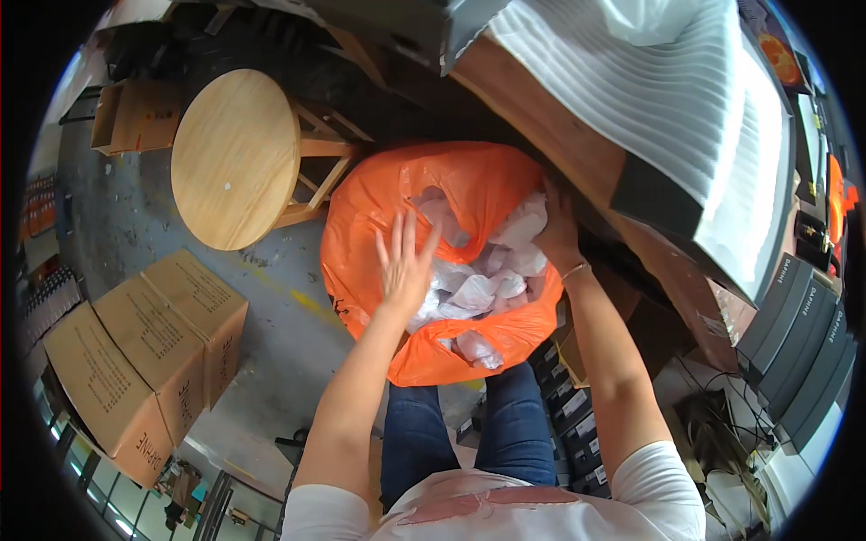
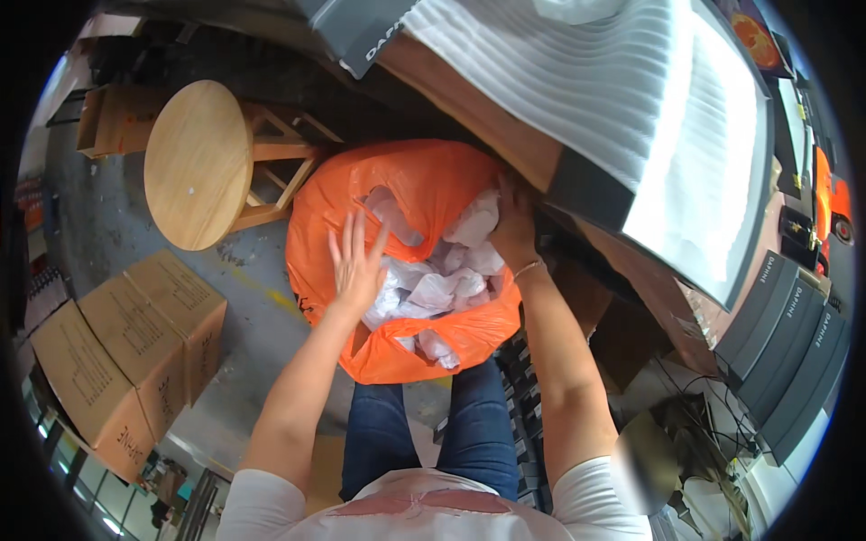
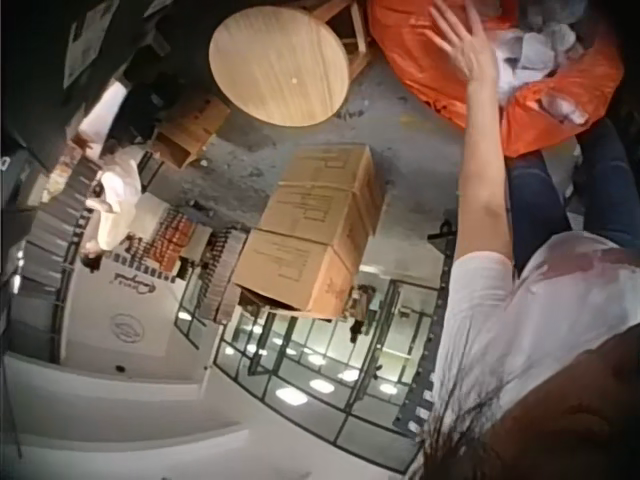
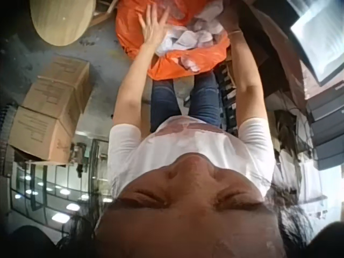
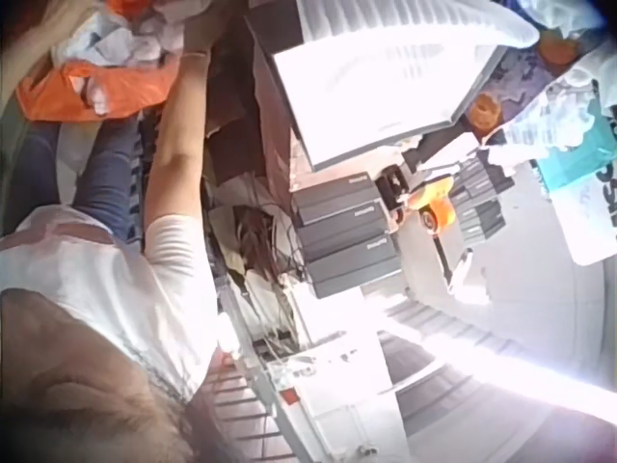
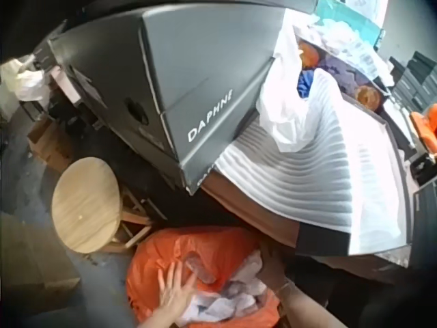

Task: The recorder is cleaning and packing high-heeled shoes into boxes with protective paper.

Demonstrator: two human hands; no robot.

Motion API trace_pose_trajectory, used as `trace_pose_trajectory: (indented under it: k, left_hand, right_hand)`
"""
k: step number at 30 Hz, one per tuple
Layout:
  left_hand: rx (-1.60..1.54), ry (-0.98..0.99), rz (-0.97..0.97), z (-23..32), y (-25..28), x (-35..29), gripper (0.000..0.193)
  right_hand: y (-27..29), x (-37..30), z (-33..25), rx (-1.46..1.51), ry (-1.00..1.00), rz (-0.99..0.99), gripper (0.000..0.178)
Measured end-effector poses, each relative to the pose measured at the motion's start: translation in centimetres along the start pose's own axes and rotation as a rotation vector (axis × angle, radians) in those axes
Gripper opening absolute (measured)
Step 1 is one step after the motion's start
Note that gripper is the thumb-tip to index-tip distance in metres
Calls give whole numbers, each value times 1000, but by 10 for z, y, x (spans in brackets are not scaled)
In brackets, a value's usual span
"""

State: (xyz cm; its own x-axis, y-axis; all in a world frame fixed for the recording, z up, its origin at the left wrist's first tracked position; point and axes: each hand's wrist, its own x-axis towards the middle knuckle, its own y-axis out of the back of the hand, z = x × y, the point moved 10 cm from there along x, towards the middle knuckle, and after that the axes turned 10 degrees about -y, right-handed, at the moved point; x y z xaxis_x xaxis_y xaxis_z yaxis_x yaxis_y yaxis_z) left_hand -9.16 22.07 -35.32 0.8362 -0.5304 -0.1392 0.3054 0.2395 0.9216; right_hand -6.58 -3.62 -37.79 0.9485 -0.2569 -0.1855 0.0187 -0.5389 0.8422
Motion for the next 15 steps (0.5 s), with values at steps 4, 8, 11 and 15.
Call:
trace_pose_trajectory:
  k: [4,8,11,15]
  left_hand:
    - [162,-73,-48,-53,-22,14,48]
    - [-275,16,356,-76,70,-1,37]
    - [-752,501,749,-137,115,-46,50]
    - [-887,857,774,-90,73,-147,49]
  right_hand:
    - [-42,-11,6,-89,48,-166,49]
    - [-35,-83,-11,369,-134,-361,30]
    - [-80,-170,-51,-374,383,-608,36]
    - [-80,-135,-74,-152,225,-447,49]
